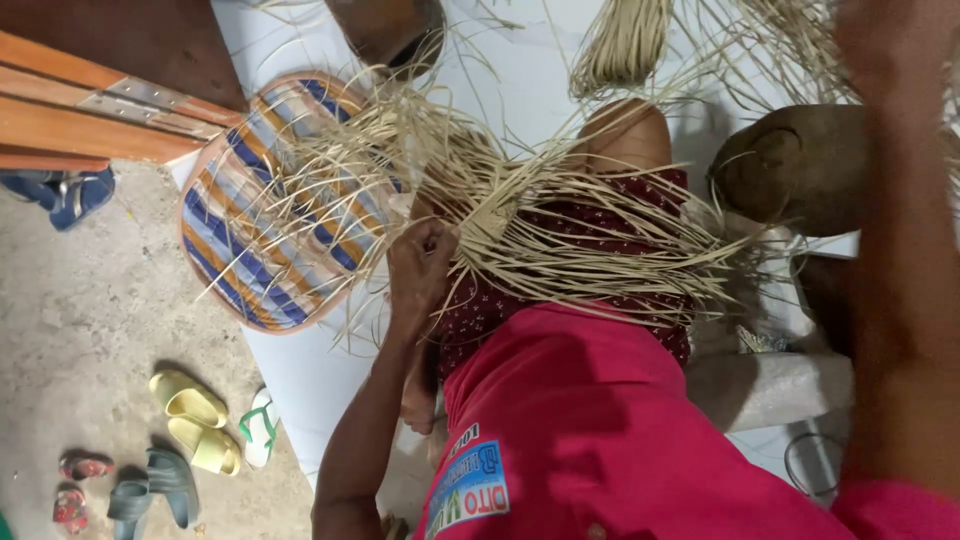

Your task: The person sits on the floor and weaves dried straw fibers by hand. They repeatedly pull, align, and interlace strands to form a woven mat or bundle, occasionally adjusting the position of the material on their lap.

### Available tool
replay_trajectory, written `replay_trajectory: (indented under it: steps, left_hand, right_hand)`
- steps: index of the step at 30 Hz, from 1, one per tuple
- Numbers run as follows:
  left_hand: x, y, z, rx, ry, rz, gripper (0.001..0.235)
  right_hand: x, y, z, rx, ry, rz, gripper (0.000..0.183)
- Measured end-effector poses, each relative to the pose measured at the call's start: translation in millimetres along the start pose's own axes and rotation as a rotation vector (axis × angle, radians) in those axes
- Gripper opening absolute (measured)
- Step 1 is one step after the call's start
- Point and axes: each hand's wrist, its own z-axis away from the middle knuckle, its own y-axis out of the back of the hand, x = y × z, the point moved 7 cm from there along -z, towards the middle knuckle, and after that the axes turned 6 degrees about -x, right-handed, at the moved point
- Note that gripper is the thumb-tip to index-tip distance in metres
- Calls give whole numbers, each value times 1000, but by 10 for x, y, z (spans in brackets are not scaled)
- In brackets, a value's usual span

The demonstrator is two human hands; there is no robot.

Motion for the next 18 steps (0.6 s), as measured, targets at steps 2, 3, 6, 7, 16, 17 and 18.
replay_trajectory:
  steps: [2,3,6,7,16,17,18]
  left_hand:
    - [74,-10,-5,-4,-11,-18,20]
    - [174,31,-8,53,-85,-95,17]
    - [462,110,11,185,-338,-371,13]
    - [612,125,72,279,-509,-573,14]
    - [737,21,79,-11,-243,-59,9]
    - [797,21,114,-14,-244,-58,9]
    - [859,26,153,-21,-253,-13,7]
  right_hand:
    - [-920,-453,-183,-11,1,-64,47]
    - [-1419,-608,-264,-15,-1,-93,50]
    - [-2830,-1088,-528,-123,115,-23,41]
    - [-3302,-1327,-606,-239,248,68,28]
    - [-3553,-1891,-682,-355,153,84,14]
    - [-3567,-1826,-684,-355,150,86,14]
    - [-3603,-1766,-682,-361,170,52,14]
